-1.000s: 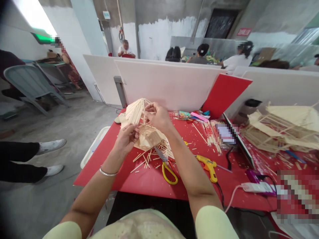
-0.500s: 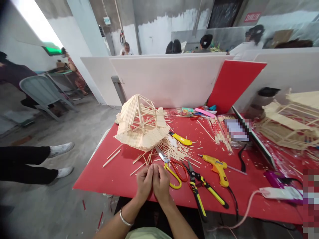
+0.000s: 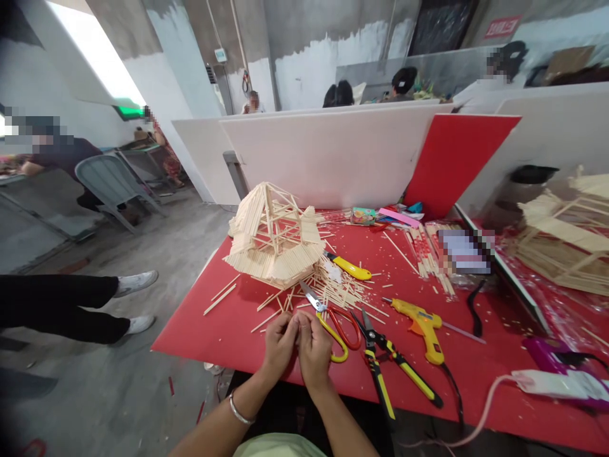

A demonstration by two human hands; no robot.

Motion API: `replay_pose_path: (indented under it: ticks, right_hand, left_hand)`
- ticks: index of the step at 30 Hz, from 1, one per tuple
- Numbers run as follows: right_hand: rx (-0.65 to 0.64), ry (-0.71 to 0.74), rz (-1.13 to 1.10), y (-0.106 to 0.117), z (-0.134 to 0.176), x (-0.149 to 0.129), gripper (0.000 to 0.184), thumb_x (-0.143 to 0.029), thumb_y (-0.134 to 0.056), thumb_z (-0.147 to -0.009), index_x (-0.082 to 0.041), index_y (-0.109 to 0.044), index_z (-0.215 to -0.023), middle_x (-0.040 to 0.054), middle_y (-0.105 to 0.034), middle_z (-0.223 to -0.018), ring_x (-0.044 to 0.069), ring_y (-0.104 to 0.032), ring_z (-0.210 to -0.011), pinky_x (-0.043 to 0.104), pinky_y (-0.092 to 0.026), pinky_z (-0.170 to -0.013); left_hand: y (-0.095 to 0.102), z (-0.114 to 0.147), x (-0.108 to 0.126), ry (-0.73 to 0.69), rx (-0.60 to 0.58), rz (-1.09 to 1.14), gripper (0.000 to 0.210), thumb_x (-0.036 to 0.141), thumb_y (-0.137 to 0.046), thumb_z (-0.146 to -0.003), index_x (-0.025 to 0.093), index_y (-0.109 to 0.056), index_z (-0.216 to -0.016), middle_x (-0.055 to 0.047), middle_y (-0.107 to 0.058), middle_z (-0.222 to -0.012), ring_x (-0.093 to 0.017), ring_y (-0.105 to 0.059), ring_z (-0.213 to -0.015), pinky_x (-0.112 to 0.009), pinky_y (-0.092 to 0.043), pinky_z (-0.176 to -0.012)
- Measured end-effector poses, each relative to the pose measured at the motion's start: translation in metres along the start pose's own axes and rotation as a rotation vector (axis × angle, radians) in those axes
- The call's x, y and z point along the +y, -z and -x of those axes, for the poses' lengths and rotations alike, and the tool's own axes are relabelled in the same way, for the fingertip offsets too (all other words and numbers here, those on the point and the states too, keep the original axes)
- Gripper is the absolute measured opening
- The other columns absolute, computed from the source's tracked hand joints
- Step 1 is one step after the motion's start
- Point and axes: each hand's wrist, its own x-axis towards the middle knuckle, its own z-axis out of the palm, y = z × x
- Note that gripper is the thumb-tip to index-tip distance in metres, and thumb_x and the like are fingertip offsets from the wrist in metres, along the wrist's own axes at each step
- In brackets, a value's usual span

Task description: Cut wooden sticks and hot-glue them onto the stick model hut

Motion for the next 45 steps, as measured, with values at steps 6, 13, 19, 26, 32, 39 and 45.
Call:
replay_pose_path:
  ticks: [6,13,19,26,32,39,45]
  right_hand:
    - [0.156,-0.015,-0.060,0.001,0.001,-0.002,0.038,-0.043,-0.045,-0.099,-0.020,-0.065,-0.122,0.0129,-0.072,-0.117,0.026,-0.068,-0.106,0.039,-0.056,-0.087]
    - [0.176,0.049,-0.042,-0.001,0.005,-0.005,0.034,-0.040,-0.048,-0.098,-0.020,-0.065,-0.119,0.0109,-0.074,-0.107,0.024,-0.070,-0.094,0.038,-0.057,-0.080]
    - [0.213,0.203,0.042,-0.001,0.011,-0.009,0.037,-0.032,-0.045,-0.099,-0.019,-0.059,-0.131,0.0112,-0.073,-0.111,0.024,-0.070,-0.102,0.040,-0.054,-0.091]
    - [0.194,0.276,0.136,-0.002,0.018,-0.012,0.042,-0.029,-0.042,-0.100,-0.017,-0.051,-0.139,0.0130,-0.072,-0.117,0.023,-0.067,-0.112,0.042,-0.050,-0.101]
    - [0.196,0.324,0.250,-0.003,0.019,-0.017,0.042,-0.030,-0.041,-0.100,-0.016,-0.053,-0.138,0.0132,-0.072,-0.116,0.024,-0.067,-0.111,0.043,-0.050,-0.099]
    - [0.221,0.365,0.298,-0.004,0.019,-0.016,0.040,-0.030,-0.043,-0.099,-0.016,-0.057,-0.135,0.0135,-0.073,-0.114,0.024,-0.068,-0.108,0.041,-0.052,-0.096]
    - [0.233,0.390,0.308,-0.005,0.020,-0.015,0.040,-0.028,-0.045,-0.099,-0.017,-0.057,-0.135,0.0129,-0.072,-0.117,0.024,-0.068,-0.108,0.041,-0.052,-0.096]
  left_hand:
    - [-0.001,0.001,0.003,-0.092,-0.055,0.011,0.022,0.037,-0.061,-0.090,0.020,-0.073,-0.096,-0.008,-0.073,-0.091,-0.021,-0.067,-0.082,-0.033,-0.054,-0.077]
    - [0.002,0.005,-0.013,-0.210,-0.023,-0.072,0.029,0.030,-0.052,-0.095,0.025,-0.074,-0.113,-0.009,-0.076,-0.109,-0.023,-0.071,-0.096,-0.040,-0.056,-0.088]
    - [0.006,0.008,-0.012,-0.179,0.064,-0.123,0.025,0.034,-0.056,-0.092,0.024,-0.076,-0.103,-0.008,-0.076,-0.102,-0.022,-0.069,-0.091,-0.038,-0.053,-0.088]
    - [0.008,0.009,-0.012,-0.174,0.023,-0.091,0.025,0.032,-0.053,-0.093,0.022,-0.074,-0.104,-0.010,-0.074,-0.104,-0.022,-0.066,-0.094,-0.038,-0.050,-0.091]
    - [0.009,0.010,-0.009,-0.175,0.056,-0.076,0.023,0.031,-0.056,-0.090,0.023,-0.075,-0.101,-0.008,-0.075,-0.097,-0.021,-0.067,-0.088,-0.035,-0.050,-0.086]
    - [0.011,0.010,-0.012,-0.186,0.046,-0.104,0.024,0.030,-0.052,-0.093,0.022,-0.074,-0.099,-0.009,-0.074,-0.099,-0.021,-0.066,-0.090,-0.035,-0.049,-0.087]
    - [0.010,0.008,-0.016,-0.215,0.059,-0.152,0.024,0.028,-0.048,-0.094,0.021,-0.072,-0.096,-0.009,-0.073,-0.095,-0.021,-0.064,-0.087,-0.036,-0.048,-0.085]
